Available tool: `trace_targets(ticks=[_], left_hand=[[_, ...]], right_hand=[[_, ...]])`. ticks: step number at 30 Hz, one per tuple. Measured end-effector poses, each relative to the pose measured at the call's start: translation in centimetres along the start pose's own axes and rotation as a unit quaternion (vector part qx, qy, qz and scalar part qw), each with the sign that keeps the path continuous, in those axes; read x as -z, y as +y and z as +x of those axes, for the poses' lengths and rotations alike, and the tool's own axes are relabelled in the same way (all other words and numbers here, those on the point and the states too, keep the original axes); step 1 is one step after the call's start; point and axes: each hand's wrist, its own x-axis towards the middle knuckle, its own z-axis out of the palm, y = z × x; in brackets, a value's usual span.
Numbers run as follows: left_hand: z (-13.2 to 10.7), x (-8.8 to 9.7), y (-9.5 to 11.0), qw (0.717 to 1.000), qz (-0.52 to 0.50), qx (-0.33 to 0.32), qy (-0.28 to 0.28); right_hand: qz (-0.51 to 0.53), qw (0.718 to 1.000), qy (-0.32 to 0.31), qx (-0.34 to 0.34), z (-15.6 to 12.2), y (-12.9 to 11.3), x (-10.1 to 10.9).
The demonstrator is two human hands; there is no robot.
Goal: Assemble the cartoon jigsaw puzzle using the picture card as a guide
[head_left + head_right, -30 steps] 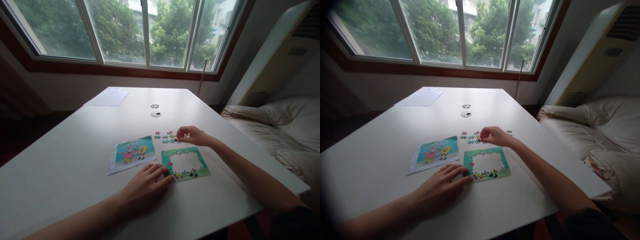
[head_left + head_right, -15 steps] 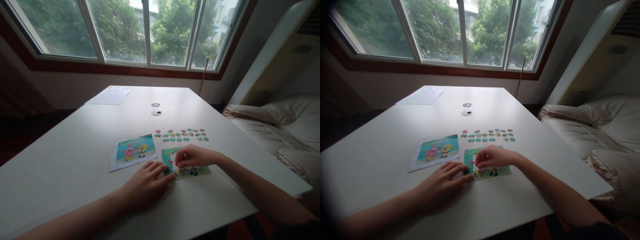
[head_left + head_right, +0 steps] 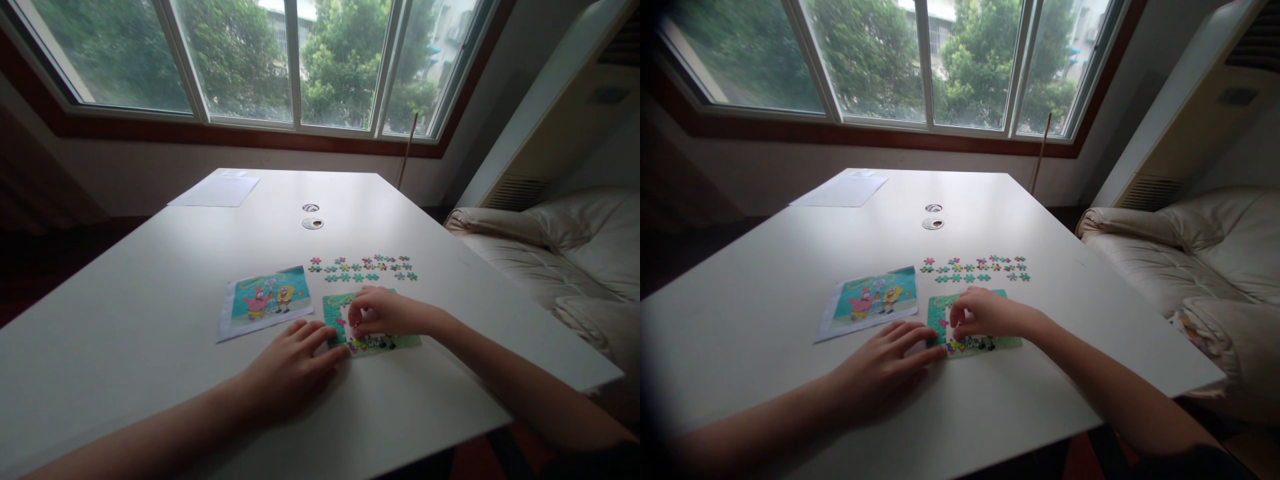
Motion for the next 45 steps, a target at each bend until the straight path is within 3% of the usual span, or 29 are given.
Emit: trace_targets(ticks=[8, 13, 20, 27, 41, 45], left_hand=[[-0.2, -0.1, 0.0, 1.0, -0.004, 0.006, -0.012], [-0.1, 0.0, 0.1, 1.0, -0.005, 0.013, -0.014], [-0.1, 0.0, 0.0, 1.0, -0.021, 0.012, -0.003], [-0.3, -0.1, 0.0, 1.0, -0.016, 0.006, 0.011], [-0.1, 0.1, 0.1, 1.0, -0.015, 0.01, 0.012], [-0.2, 0.0, 0.1, 1.0, -0.017, 0.01, 0.015]], right_hand=[[-0.031, 0.999, 0.006, 0.006, 0.0, 0.2, -0.1], [-0.035, 0.999, 0.018, 0.025, 1.0, 0.5, 0.9], [-0.073, 0.994, 0.077, -0.033, 6.4, 3.8, 2.9], [-0.086, 0.983, 0.124, -0.103, 10.9, 6.1, 2.4], [-0.028, 0.988, -0.006, -0.149, 14.2, 5.8, 3.5], [-0.022, 0.988, 0.005, -0.151, 14.2, 5.6, 3.7]])
